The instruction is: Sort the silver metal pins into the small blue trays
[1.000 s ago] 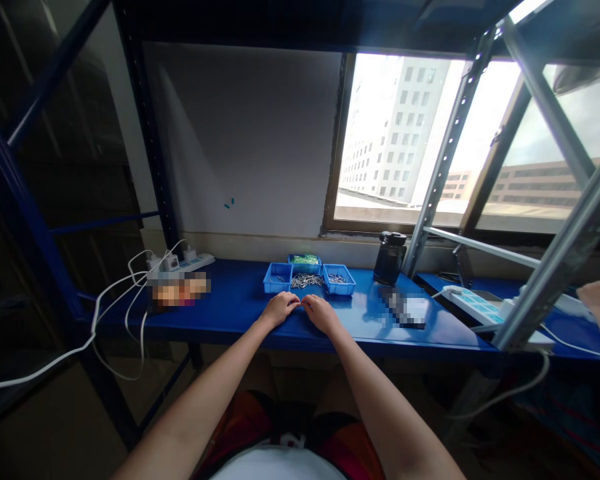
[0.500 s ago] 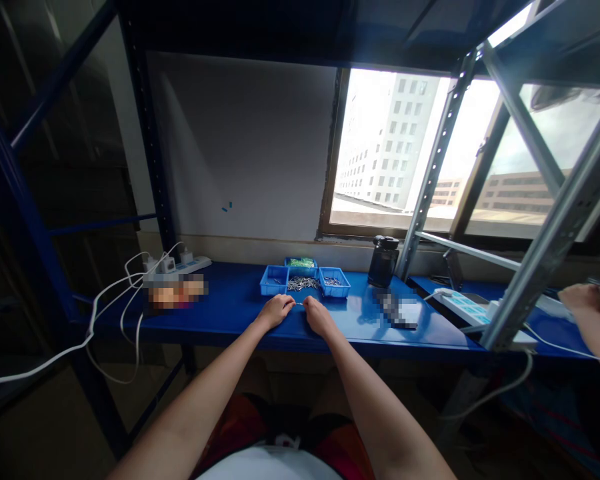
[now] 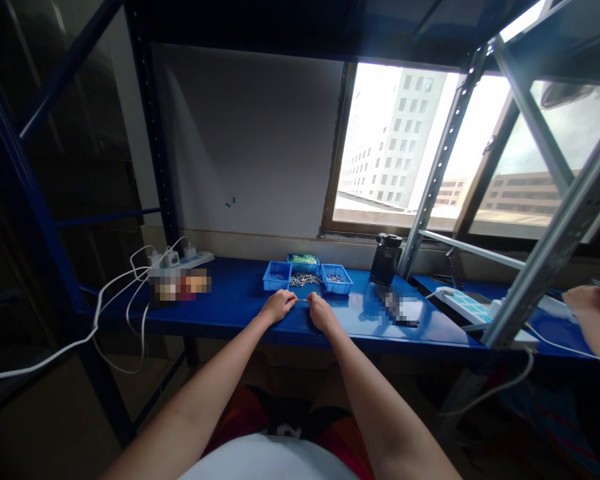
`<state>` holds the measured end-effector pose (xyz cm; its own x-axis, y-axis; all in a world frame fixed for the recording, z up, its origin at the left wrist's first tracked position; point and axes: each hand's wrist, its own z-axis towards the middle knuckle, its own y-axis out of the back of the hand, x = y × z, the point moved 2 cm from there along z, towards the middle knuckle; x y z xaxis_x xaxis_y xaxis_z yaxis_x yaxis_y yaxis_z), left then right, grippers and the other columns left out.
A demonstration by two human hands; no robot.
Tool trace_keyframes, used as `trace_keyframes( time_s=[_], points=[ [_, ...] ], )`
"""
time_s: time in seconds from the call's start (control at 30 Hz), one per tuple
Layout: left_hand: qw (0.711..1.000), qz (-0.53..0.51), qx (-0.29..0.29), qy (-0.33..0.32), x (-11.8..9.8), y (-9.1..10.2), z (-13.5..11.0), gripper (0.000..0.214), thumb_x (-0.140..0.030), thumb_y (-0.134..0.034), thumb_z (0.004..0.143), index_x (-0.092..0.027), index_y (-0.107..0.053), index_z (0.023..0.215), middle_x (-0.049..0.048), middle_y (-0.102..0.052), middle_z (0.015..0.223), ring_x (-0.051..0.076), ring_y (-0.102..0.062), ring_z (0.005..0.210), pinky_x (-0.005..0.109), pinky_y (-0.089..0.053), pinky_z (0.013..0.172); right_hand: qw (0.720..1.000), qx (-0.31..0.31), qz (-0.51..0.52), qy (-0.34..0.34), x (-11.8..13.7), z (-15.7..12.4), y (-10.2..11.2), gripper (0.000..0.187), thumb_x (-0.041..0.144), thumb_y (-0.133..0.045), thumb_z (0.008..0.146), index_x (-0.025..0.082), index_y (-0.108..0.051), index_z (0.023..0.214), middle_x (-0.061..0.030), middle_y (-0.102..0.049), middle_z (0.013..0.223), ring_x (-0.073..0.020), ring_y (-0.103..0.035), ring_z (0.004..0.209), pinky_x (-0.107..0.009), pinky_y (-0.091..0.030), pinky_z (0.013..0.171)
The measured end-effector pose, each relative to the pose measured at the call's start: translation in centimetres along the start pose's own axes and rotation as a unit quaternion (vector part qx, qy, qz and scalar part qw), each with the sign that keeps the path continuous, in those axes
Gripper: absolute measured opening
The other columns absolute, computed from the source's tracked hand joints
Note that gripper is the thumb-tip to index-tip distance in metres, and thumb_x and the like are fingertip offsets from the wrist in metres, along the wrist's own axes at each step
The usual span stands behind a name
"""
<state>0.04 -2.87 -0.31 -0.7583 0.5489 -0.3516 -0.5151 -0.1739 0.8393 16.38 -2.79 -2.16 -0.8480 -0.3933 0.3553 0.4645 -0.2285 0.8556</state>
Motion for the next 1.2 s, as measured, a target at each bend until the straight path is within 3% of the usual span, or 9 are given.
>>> trace_keyframes(
  time_s=[0.43, 1.2],
  points=[
    [1.0, 0.001, -0.006, 0.005, 0.0, 0.2, 0.0, 0.029, -0.034, -0.037, 0.085, -0.02, -0.062, 0.088, 0.005, -0.061, 0.087, 0.018, -0.052, 0.087, 0.026, -0.041, 0.07, 0.999, 0.027, -0.019, -0.018, 1.0, -0.5, 1.0, 0.028, 0.031, -0.023, 0.091, 0.017, -0.044, 0.103, -0.0111, -0.06, 0.087, -0.0179, -0.055, 0.075, -0.023, -0.031, 0.061],
    [1.0, 0.0, 0.008, 0.021, 0.1, 0.3, 0.0, 0.03, -0.035, -0.036, 0.085, -0.021, -0.061, 0.089, 0.0052, -0.061, 0.091, 0.019, -0.053, 0.088, 0.028, -0.042, 0.072, 0.997, 0.04, -0.06, -0.022, 1.3, -0.4, 1.2, 0.022, 0.026, -0.026, 0.091, 0.016, -0.043, 0.102, -0.0125, -0.061, 0.09, -0.0185, -0.056, 0.078, -0.023, -0.028, 0.061]
  ],
)
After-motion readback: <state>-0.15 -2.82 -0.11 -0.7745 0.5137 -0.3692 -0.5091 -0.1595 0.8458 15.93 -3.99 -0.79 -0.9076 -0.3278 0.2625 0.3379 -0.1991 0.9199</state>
